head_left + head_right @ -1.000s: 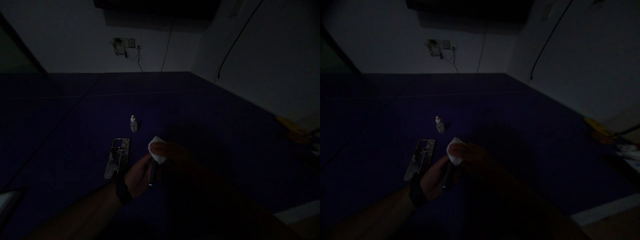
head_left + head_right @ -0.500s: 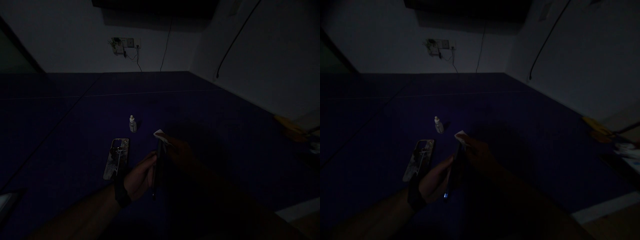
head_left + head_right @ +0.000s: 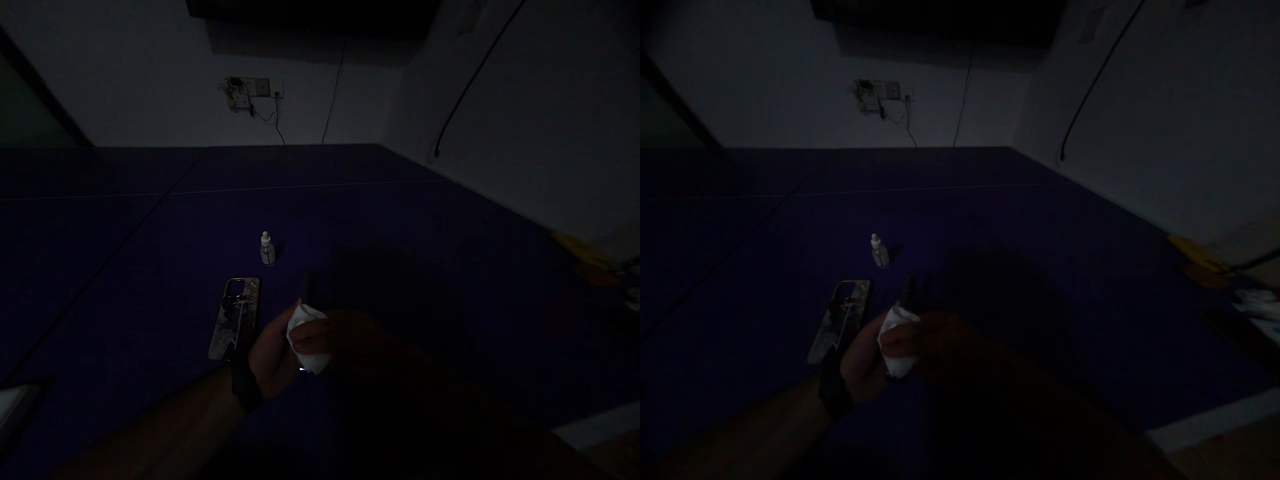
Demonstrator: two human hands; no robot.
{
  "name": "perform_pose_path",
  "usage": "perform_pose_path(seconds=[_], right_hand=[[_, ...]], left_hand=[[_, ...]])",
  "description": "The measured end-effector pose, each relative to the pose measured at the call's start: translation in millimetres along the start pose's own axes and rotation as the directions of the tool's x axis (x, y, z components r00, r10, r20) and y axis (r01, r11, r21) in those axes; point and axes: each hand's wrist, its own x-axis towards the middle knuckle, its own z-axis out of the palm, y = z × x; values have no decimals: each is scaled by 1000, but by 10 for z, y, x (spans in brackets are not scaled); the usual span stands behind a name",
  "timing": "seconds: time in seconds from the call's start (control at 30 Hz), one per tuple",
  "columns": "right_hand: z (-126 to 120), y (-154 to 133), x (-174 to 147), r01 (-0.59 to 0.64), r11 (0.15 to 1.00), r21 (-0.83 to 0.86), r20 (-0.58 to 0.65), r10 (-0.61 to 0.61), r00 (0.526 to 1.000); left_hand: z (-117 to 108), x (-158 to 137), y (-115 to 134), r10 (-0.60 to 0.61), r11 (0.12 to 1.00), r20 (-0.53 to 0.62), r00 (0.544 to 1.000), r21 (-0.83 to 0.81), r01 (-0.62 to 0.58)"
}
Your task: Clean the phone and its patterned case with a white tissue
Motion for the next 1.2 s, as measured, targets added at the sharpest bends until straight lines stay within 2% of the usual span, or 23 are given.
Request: perform_pose_path(seconds=[0.13,0.33,0.43,0.53,0.6,0.7,0.77,0.83,0.9,0.93,1.0,1.1,1.17,1.2], right_hand=[[-6,-70,40,50,995,87,72,-56,996],[-6,-74,38,57,993,107,139,-72,988],[-6,5,-18,30,999,-17,56,-29,998],[-37,113,-66,-134,977,-164,-111,116,987],[-58,161,-69,-255,953,-167,-200,220,955],[-57,168,-40,-390,920,-40,-299,361,883],[-43,144,-17,-478,876,64,-348,469,812],[-38,119,-1,-574,806,144,-380,581,720],[-46,106,11,-646,734,209,-370,671,643],[-53,105,18,-664,708,238,-357,700,618],[-63,111,33,-682,673,284,-332,737,589],[-60,111,51,-719,628,297,-315,775,547],[-55,94,47,-718,639,277,-327,765,555],[-55,82,39,-698,670,251,-346,736,582]], left_hand=[[29,-30,7,-94,995,132,987,28,91],[-6,-29,-10,-112,992,62,992,66,108],[-9,-18,-28,-34,997,-32,999,71,36],[19,-20,-34,44,987,-53,998,158,-35],[38,-27,-31,31,974,-13,999,223,-27],[46,-35,-27,20,966,16,1000,258,-23],[38,-35,-33,20,962,9,1000,270,-22],[27,-31,-44,19,958,-8,1000,288,-16],[20,-27,-55,40,952,-22,999,303,-32],[20,-26,-59,59,950,-22,998,309,-49],[23,-26,-62,90,946,-10,996,313,-82],[27,-28,-62,73,949,3,997,307,-70],[21,-27,-66,80,952,6,997,297,-78],[15,-26,-69,89,953,9,996,291,-88]])
